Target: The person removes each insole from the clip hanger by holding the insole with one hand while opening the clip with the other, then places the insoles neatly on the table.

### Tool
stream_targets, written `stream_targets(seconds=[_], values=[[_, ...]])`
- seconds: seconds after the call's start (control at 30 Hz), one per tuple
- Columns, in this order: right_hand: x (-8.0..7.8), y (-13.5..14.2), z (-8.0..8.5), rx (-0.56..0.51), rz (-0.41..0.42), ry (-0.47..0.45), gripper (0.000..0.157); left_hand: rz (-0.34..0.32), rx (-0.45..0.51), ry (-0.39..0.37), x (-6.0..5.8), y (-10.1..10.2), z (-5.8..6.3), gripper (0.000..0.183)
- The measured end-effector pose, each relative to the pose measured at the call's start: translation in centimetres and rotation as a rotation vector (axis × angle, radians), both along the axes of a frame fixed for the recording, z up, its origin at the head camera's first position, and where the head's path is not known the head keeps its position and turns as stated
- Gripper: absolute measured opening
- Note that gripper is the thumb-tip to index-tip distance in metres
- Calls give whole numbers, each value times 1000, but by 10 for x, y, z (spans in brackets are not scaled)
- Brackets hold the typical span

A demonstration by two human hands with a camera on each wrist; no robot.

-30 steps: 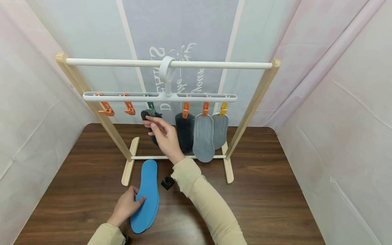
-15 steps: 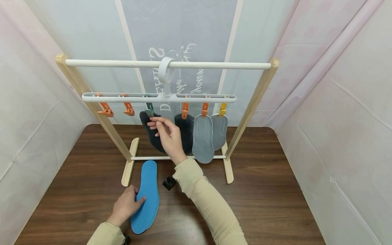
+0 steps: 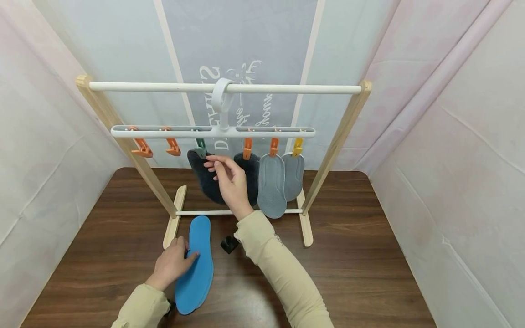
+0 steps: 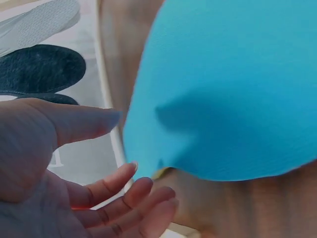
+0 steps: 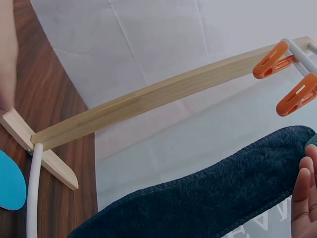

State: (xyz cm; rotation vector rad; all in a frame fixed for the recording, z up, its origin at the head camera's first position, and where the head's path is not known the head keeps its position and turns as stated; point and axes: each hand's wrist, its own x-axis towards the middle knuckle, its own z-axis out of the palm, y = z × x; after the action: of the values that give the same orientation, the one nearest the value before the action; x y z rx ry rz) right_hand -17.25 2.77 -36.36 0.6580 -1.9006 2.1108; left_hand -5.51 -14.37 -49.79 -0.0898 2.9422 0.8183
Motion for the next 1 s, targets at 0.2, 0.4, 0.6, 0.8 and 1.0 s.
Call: stream_targets(seconds=[0.2, 0.4, 0.6, 0.8, 1.0], values=[[0, 2, 0, -8, -19, 7, 27, -50, 64, 112, -20, 3, 9, 30], [0, 3, 1, 0, -25, 23, 27, -48, 200, 176, -41, 4, 18, 33], [2, 4, 3, 1, -23, 25, 26, -19, 349, 211, -58, 5, 26, 38], [4, 5, 4, 11, -14, 25, 28, -11, 396, 218, -70, 1, 39, 38], [4, 7, 2, 7, -26, 26, 26, -30, 420, 181, -76, -2, 48, 43]])
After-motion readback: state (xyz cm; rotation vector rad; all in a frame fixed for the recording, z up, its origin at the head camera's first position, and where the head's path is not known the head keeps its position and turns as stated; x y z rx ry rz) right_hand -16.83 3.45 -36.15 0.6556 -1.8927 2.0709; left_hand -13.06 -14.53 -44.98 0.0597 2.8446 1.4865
